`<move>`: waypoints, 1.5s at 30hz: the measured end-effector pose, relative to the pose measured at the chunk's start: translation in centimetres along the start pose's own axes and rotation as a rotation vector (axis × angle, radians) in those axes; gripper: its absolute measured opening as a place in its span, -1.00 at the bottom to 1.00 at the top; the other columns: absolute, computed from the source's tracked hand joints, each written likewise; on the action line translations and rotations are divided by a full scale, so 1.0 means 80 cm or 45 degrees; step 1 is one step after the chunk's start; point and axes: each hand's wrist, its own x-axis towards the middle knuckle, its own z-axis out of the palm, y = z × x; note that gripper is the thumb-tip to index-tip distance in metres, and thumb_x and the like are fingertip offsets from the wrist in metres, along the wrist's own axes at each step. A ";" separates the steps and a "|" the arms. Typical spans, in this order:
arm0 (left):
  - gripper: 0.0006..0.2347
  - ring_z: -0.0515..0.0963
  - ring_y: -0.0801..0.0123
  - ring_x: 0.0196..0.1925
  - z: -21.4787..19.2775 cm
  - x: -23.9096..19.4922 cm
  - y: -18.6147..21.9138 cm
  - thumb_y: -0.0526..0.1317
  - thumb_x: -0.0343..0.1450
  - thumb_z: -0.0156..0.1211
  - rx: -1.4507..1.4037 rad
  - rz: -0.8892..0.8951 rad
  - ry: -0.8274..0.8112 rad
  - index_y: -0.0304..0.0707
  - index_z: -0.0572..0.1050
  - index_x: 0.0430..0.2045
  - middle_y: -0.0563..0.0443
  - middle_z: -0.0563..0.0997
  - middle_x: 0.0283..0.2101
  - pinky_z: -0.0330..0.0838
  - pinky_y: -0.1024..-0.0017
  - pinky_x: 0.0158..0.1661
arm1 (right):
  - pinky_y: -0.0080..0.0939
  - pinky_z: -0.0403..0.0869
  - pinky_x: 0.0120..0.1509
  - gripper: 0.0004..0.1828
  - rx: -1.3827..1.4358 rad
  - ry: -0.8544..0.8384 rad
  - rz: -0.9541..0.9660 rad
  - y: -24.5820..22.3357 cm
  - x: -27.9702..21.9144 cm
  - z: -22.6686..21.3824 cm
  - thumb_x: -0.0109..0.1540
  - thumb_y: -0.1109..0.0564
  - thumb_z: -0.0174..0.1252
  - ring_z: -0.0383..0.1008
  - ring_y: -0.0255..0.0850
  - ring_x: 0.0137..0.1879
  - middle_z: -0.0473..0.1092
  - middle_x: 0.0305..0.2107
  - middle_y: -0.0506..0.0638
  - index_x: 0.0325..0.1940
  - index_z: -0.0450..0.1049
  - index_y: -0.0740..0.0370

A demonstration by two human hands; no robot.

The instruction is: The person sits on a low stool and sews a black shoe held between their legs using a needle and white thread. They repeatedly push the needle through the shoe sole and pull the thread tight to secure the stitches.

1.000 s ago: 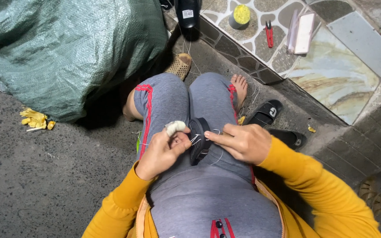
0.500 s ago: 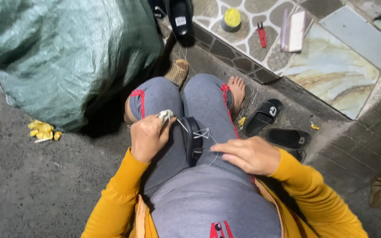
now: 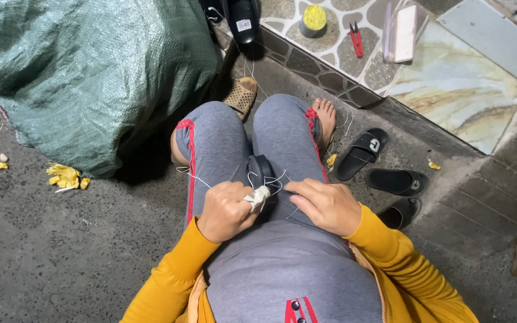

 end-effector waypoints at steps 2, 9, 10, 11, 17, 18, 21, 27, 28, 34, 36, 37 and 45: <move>-0.68 0.33 0.33 -0.65 -0.010 0.000 0.002 -0.14 0.34 0.09 0.018 -0.002 0.003 -0.09 0.26 -0.88 0.14 0.26 -0.71 0.22 0.43 -0.59 | -0.07 0.49 -0.41 -0.71 -0.014 -0.007 -0.006 0.001 0.005 0.005 0.28 -0.03 -0.07 0.53 -0.06 -0.43 0.44 -0.49 -0.09 0.03 0.45 -0.07; -0.79 0.42 0.15 -0.70 -0.054 0.031 0.029 -0.17 0.34 0.21 -0.036 -0.256 0.097 -0.27 0.46 -0.68 -0.02 0.36 -0.74 0.30 0.31 -0.62 | -0.16 0.46 -0.46 -0.76 0.794 -0.019 -0.127 -0.022 0.023 -0.027 0.24 0.21 0.01 0.43 -0.08 -0.53 0.40 -0.57 0.09 -0.05 0.51 0.23; -0.79 0.42 0.15 -0.70 -0.061 0.029 0.029 -0.17 0.34 0.21 -0.037 -0.258 0.100 -0.27 0.46 -0.68 -0.02 0.36 -0.74 0.30 0.31 -0.62 | -0.16 0.46 -0.46 -0.76 0.793 -0.023 -0.127 -0.012 0.015 -0.033 0.24 0.21 0.01 0.43 -0.08 -0.53 0.40 -0.57 0.09 -0.05 0.51 0.23; -0.76 0.45 0.03 -0.70 -0.068 0.028 0.029 -0.20 0.34 0.23 -0.010 -0.424 0.082 -0.36 0.44 -0.70 -0.12 0.38 -0.76 0.29 0.23 -0.64 | -0.30 0.45 -0.54 -0.75 1.047 0.100 -0.092 -0.001 0.006 -0.040 0.24 0.18 0.01 0.39 -0.22 -0.56 0.40 -0.61 0.06 -0.07 0.50 0.31; -0.91 0.57 0.00 -0.41 -0.069 0.012 -0.002 -0.32 0.33 0.21 -0.835 -0.730 -0.069 -0.38 0.53 -0.55 -0.19 0.56 -0.53 0.43 0.25 -0.37 | -0.23 0.38 -0.34 -0.77 1.062 0.569 0.000 0.016 0.015 -0.053 0.22 0.23 -0.06 0.38 -0.12 -0.38 0.35 -0.46 0.20 -0.09 0.41 0.36; -0.94 0.56 0.17 -0.34 -0.064 0.007 -0.005 -0.34 0.35 0.20 -1.080 -0.634 -0.092 -0.33 0.51 -0.54 -0.09 0.56 -0.45 0.43 0.30 -0.24 | -0.08 0.41 0.05 -0.78 0.709 0.474 0.002 0.007 0.018 -0.045 0.21 0.15 0.05 0.46 0.00 -0.03 0.46 -0.24 0.18 -0.17 0.53 0.29; -0.95 0.53 0.13 -0.12 -0.054 0.016 0.008 -0.38 0.34 0.18 -1.516 -0.691 0.161 -0.43 0.51 -0.50 -0.34 0.53 -0.09 0.40 0.24 -0.08 | -0.02 0.51 -0.03 -0.66 0.571 0.355 -0.154 -0.021 0.040 -0.018 0.04 0.22 0.31 0.53 0.05 -0.07 0.48 -0.18 0.22 -0.12 0.48 0.34; -0.83 0.51 0.18 -0.49 -0.007 0.041 0.005 -0.32 0.45 0.00 -1.996 -0.872 0.623 -0.45 0.36 -0.54 -0.29 0.47 -0.56 0.47 0.21 -0.23 | -0.22 0.45 -0.48 -0.88 0.441 0.199 0.227 -0.020 0.023 0.011 0.02 0.20 0.25 0.52 -0.13 -0.54 0.47 -0.67 -0.05 -0.37 0.52 0.05; -0.83 0.51 0.18 -0.49 0.001 0.050 -0.002 -0.32 0.45 0.00 -1.998 -0.878 0.624 -0.45 0.36 -0.54 -0.29 0.47 -0.56 0.47 0.21 -0.23 | -0.22 0.45 -0.48 -0.88 0.443 0.196 0.231 -0.020 0.027 0.005 0.02 0.20 0.25 0.52 -0.13 -0.54 0.47 -0.67 -0.05 -0.37 0.52 0.05; -0.81 0.25 0.58 -0.81 0.019 0.137 -0.069 -0.31 0.38 0.11 -1.742 -1.078 0.862 -0.26 0.35 -0.68 0.04 0.29 -0.79 0.14 0.66 -0.75 | -0.25 0.35 -0.53 -0.93 0.606 -0.278 0.355 -0.002 0.054 -0.003 0.01 0.18 0.24 0.34 -0.21 -0.65 0.36 -0.80 -0.02 -0.46 0.47 0.07; -0.81 0.18 0.59 -0.86 -0.007 0.172 -0.106 -0.30 0.39 0.13 -1.598 -1.071 1.078 -0.27 0.34 -0.64 0.04 0.24 -0.79 0.08 0.66 -0.82 | -0.30 0.34 -0.49 -0.96 0.700 -0.296 0.315 0.004 0.070 0.002 0.07 0.24 0.20 0.31 -0.29 -0.61 0.41 -0.74 -0.04 -0.43 0.51 0.14; -0.81 0.18 0.59 -0.86 -0.008 0.168 -0.120 -0.30 0.39 0.13 -1.602 -1.082 1.080 -0.27 0.34 -0.64 0.04 0.24 -0.79 0.08 0.66 -0.82 | -0.30 0.34 -0.49 -0.96 0.702 -0.304 0.325 0.002 0.075 0.000 0.07 0.24 0.20 0.31 -0.29 -0.61 0.41 -0.74 -0.04 -0.43 0.51 0.14; -0.82 0.58 -0.01 -0.37 -0.059 0.048 -0.165 -0.10 0.45 0.23 0.113 -0.859 0.132 -0.22 0.50 -0.37 -0.15 0.51 -0.45 0.48 0.18 -0.32 | -0.29 0.40 -0.49 -0.62 0.085 -0.238 -0.022 -0.010 0.069 -0.051 0.28 0.07 -0.06 0.40 -0.16 -0.61 0.30 -0.63 -0.09 0.17 0.45 0.01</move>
